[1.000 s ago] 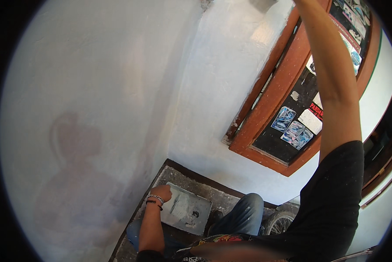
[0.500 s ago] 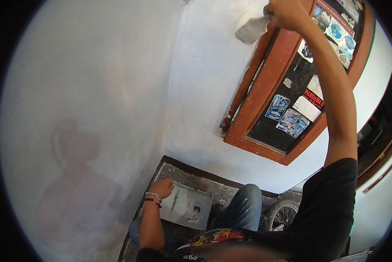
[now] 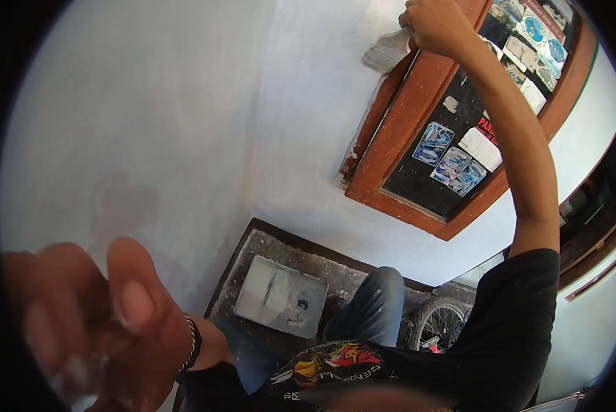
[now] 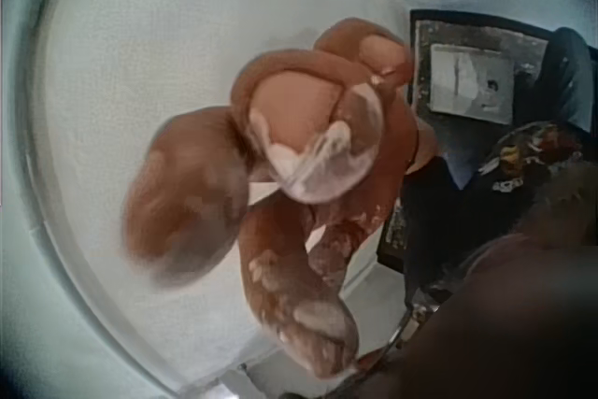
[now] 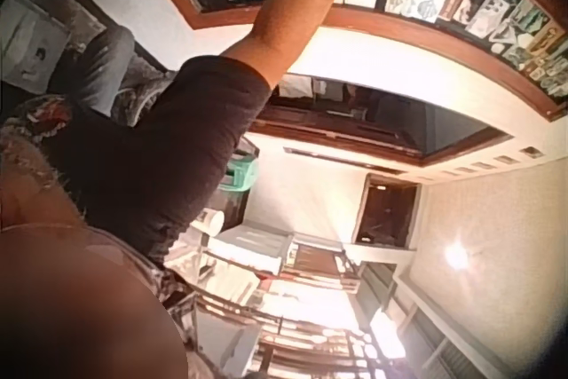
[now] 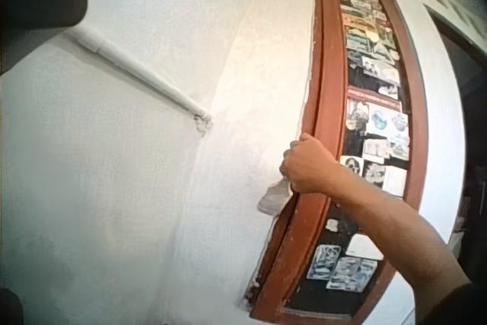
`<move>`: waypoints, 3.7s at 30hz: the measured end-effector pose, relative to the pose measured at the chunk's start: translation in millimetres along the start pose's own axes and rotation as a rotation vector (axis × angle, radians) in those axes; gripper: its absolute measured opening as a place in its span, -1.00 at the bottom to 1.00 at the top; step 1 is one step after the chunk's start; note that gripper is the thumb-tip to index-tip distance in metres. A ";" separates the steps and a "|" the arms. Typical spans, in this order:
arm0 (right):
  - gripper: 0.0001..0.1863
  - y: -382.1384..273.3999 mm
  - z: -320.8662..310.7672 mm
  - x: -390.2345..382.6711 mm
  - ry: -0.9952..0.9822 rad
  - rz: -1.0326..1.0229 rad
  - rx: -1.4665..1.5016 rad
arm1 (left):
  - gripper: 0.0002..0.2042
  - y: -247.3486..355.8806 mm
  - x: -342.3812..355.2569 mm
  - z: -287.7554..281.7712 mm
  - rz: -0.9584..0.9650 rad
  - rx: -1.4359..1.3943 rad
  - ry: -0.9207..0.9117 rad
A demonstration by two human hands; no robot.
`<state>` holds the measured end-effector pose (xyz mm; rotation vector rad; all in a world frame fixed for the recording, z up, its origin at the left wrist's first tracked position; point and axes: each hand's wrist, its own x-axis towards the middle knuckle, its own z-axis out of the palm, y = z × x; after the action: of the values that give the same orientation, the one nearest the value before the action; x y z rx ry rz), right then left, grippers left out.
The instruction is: Applying plaster or joint compound to a wall near a window frame using a putty knife.
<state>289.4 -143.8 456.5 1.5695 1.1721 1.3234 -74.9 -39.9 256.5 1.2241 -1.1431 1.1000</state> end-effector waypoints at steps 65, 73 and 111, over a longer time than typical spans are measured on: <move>-0.87 -123.7 41.4 -22.4 -0.109 0.205 0.240 | -0.22 31.3 -15.4 81.4 0.047 -0.322 0.603; -0.79 -154.4 37.8 -65.2 -0.081 0.513 0.798 | -0.32 36.2 -17.5 77.4 0.115 0.254 0.598; -0.84 -429.3 41.9 -123.3 -0.147 1.782 2.823 | -0.34 76.3 -240.2 100.2 -1.245 0.823 0.678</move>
<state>252.1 -136.2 9.4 -1.1188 -0.1004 0.5626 -181.4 -137.6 26.9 1.5796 0.6787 0.8145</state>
